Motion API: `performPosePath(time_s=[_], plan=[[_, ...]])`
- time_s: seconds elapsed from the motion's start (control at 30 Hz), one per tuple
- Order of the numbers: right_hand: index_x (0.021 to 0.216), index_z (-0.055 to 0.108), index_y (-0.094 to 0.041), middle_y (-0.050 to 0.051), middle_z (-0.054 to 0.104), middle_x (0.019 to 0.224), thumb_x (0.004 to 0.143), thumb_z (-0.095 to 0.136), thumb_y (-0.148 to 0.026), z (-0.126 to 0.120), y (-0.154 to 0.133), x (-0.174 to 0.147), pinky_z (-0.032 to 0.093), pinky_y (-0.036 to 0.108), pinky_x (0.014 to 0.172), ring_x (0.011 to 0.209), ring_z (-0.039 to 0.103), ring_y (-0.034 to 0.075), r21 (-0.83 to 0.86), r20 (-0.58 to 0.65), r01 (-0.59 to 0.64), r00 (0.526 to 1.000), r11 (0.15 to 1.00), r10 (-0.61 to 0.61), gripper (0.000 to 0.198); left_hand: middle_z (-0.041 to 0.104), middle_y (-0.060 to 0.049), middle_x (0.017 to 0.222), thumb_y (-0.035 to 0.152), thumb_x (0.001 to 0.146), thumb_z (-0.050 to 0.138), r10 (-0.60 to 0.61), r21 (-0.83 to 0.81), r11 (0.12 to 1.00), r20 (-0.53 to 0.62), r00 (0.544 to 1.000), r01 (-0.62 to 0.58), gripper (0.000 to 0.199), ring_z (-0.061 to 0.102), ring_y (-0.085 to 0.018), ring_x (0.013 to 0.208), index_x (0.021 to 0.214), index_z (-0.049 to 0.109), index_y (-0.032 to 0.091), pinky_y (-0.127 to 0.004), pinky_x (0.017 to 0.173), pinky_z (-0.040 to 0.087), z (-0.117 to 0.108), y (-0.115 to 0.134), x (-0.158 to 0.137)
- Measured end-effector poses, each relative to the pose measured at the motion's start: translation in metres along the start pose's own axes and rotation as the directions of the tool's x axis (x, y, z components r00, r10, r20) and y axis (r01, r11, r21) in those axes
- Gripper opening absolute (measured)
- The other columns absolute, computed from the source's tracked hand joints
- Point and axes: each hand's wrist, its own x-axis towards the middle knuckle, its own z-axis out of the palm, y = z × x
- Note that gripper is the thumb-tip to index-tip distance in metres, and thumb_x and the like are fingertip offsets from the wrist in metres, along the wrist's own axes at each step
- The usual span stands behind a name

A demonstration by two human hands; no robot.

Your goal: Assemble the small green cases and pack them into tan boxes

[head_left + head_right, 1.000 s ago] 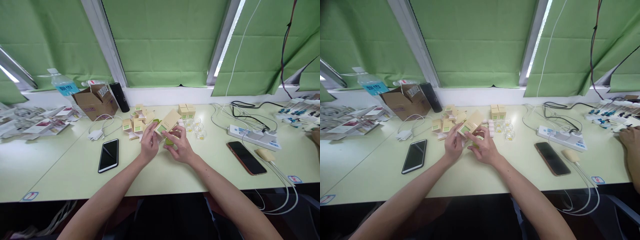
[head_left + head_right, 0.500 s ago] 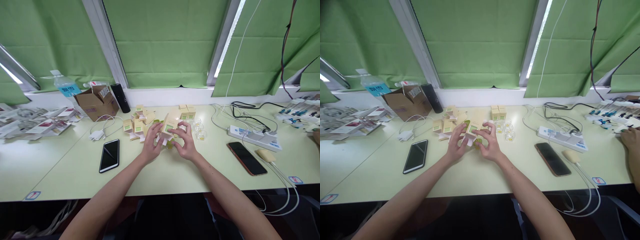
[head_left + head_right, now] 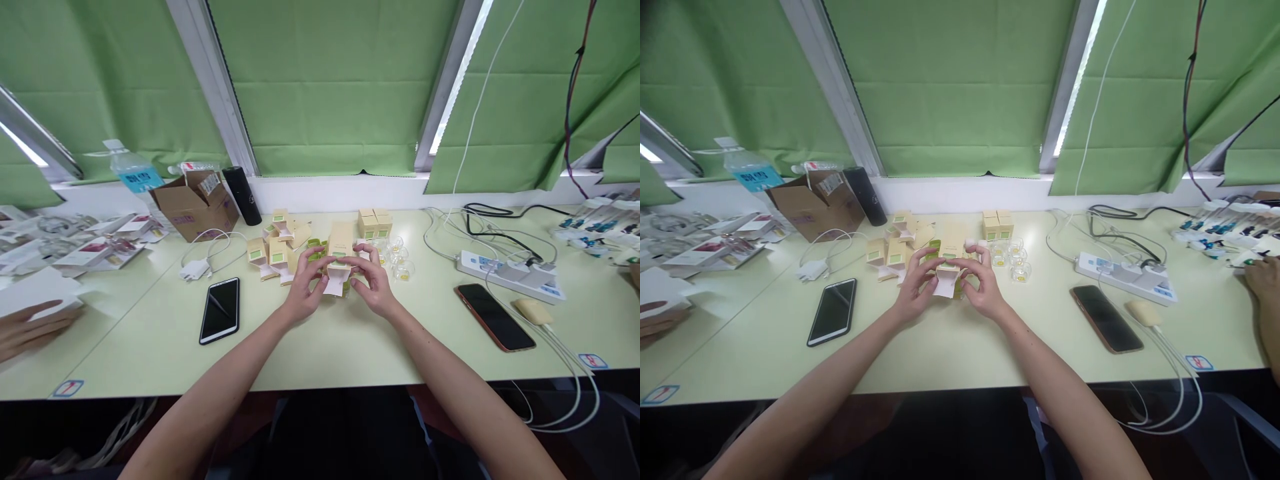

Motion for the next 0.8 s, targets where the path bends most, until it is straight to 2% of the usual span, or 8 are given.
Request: performPosePath(time_s=[0.13, 0.27, 0.37, 0.5, 0.67, 0.8], plan=[[0.128, 0.074, -0.029, 0.013, 0.046, 0.136, 0.091, 0.067, -0.029, 0.001, 0.004, -0.001, 0.066, 0.039, 0.086, 0.134, 0.049, 0.029, 0.018, 0.002, -0.037, 0.999, 0.999, 0.037, 0.038, 0.046, -0.015, 0.146, 0.038, 0.106, 0.055, 0.012, -0.015, 1.0, -0.052, 0.999, -0.012, 0.035, 0.066, -0.016, 0.097, 0.139, 0.063, 0.03, -0.038, 0.085, 0.066, 0.003, 0.0, 0.0], [0.129, 0.074, -0.032, 0.01, 0.041, 0.139, 0.094, 0.068, -0.031, 0.005, 0.007, -0.003, 0.066, 0.04, 0.088, 0.101, 0.063, 0.018, 0.041, -0.003, -0.084, 0.996, 0.996, 0.084, 0.036, 0.048, -0.013, 0.143, 0.035, 0.104, 0.06, -0.022, -0.058, 0.998, -0.115, 0.993, 0.016, 0.031, 0.063, -0.008, 0.076, 0.134, 0.065, 0.029, -0.034, 0.078, 0.066, 0.009, -0.002, 0.0], [0.131, 0.073, -0.032, 0.009, 0.041, 0.139, 0.095, 0.068, -0.032, 0.007, 0.009, -0.004, 0.066, 0.039, 0.088, 0.088, 0.063, 0.012, 0.04, 0.007, -0.117, 0.993, 0.992, 0.116, 0.036, 0.05, -0.012, 0.139, 0.037, 0.103, 0.062, -0.036, -0.084, 0.996, -0.155, 0.987, 0.023, 0.028, 0.064, -0.007, 0.074, 0.128, 0.069, 0.027, -0.033, 0.074, 0.065, 0.011, -0.005, 0.001], [0.132, 0.072, -0.033, 0.009, 0.042, 0.14, 0.097, 0.069, -0.034, 0.01, 0.01, -0.005, 0.066, 0.037, 0.088, 0.088, 0.063, 0.011, 0.028, 0.018, -0.142, 0.99, 0.989, 0.142, 0.035, 0.054, -0.012, 0.133, 0.042, 0.102, 0.064, -0.057, -0.055, 0.997, -0.201, 0.978, 0.046, 0.026, 0.064, -0.009, 0.074, 0.122, 0.071, 0.026, -0.032, 0.069, 0.063, 0.011, -0.007, 0.002], [0.133, 0.071, -0.032, 0.01, 0.04, 0.147, 0.098, 0.068, -0.034, 0.009, 0.011, -0.006, 0.066, 0.038, 0.089, 0.084, 0.065, 0.009, 0.013, 0.022, -0.154, 0.988, 0.988, 0.154, 0.036, 0.054, -0.011, 0.133, 0.043, 0.102, 0.064, -0.058, -0.054, 0.997, -0.202, 0.978, 0.048, 0.027, 0.063, -0.008, 0.073, 0.122, 0.072, 0.026, -0.03, 0.069, 0.063, 0.012, -0.007, 0.001], [0.13, 0.073, -0.033, 0.01, 0.047, 0.142, 0.098, 0.068, -0.036, 0.009, 0.013, -0.005, 0.066, 0.037, 0.086, 0.085, 0.065, 0.011, -0.014, -0.022, -0.118, 0.993, 0.993, 0.117, 0.032, 0.053, -0.011, 0.135, 0.041, 0.102, 0.064, -0.045, -0.052, 0.998, -0.189, 0.981, 0.036, 0.027, 0.062, -0.006, 0.07, 0.124, 0.072, 0.027, -0.029, 0.068, 0.064, 0.014, -0.008, 0.0]])
